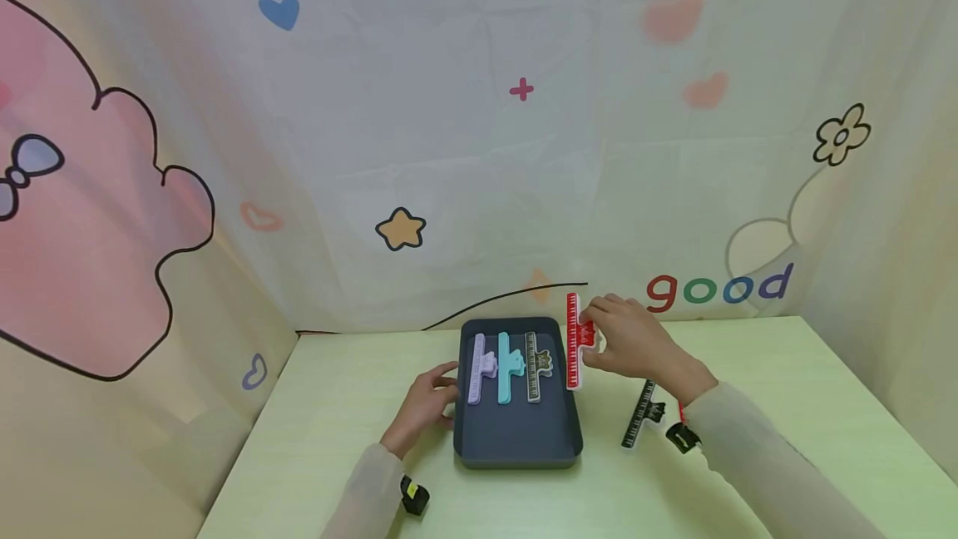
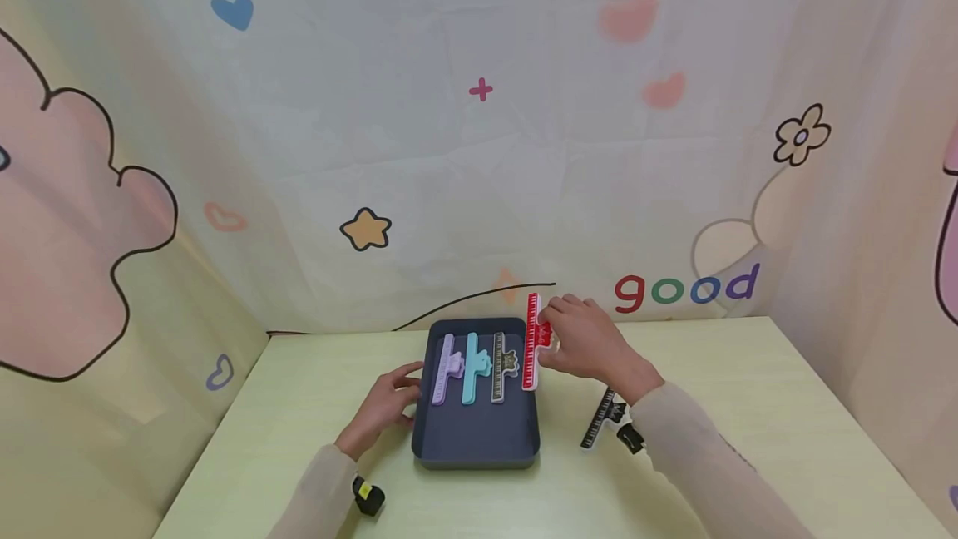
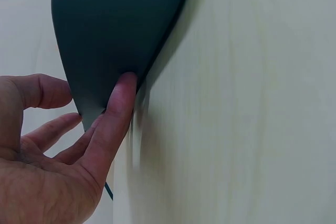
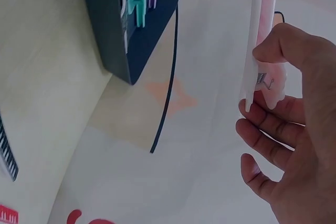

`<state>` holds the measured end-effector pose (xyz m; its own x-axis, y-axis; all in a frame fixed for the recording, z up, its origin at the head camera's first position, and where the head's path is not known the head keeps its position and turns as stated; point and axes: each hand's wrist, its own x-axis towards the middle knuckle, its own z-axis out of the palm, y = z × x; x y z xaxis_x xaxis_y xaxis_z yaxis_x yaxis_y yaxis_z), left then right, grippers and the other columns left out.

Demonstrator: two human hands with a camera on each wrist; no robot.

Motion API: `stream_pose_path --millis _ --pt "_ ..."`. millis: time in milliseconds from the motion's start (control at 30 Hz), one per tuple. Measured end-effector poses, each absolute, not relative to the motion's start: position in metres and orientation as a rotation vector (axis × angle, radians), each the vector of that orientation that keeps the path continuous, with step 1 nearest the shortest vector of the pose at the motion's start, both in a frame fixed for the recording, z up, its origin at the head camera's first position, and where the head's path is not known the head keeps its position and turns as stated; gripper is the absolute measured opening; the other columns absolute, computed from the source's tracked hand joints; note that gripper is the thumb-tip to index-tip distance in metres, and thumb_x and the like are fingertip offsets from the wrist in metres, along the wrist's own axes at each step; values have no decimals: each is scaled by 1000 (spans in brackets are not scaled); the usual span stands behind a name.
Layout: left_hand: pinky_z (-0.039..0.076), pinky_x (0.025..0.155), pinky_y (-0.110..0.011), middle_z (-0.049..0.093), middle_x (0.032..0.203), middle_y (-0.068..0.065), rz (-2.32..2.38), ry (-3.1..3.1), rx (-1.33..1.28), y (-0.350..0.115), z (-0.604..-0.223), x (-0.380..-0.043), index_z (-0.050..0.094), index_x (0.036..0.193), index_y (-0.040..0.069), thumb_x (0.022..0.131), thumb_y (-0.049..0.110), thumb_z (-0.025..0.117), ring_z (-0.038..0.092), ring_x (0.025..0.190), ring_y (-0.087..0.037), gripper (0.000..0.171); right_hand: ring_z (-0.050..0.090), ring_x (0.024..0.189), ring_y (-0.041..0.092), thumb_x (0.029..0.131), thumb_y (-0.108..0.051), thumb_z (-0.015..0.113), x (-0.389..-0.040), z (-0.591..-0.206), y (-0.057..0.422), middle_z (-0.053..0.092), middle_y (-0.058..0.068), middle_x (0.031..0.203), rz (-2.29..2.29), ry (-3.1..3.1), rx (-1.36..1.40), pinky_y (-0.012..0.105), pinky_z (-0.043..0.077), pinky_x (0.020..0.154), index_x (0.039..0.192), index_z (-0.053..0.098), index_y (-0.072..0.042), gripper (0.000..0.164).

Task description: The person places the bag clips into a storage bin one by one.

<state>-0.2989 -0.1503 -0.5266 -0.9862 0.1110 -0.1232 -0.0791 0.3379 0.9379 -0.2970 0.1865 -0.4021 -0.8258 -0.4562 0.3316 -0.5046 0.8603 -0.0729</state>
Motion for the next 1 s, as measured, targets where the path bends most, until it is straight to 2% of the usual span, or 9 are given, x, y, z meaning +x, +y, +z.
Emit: stream_pose_path --millis 500,800,1000 --pt "61 58 -35 59 130 -22 1718 2415 37 -152 -528 -301 49 145 14 88 12 57 66 104 -27 57 56 106 22 78 -40 72 -308 -398 126 67 4 113 173 -2749 842 46 49 99 114 68 -11 47" --pt "61 58 -36 59 129 -22 1711 2419 36 -153 -525 -300 48 145 12 88 11 56 66 104 -28 57 57 106 22 79 -41 73 -315 -407 93 68 2 112 135 -2784 916 46 49 96 114 69 -12 46" --pt "61 59 -34 58 131 -22 1688 2424 24 -152 -527 -300 47 146 13 90 13 56 66 103 -27 56 59 100 21 79 -45 75 -320 -422 76 69 1 107 81 -2798 973 44 50 91 110 70 -13 44"
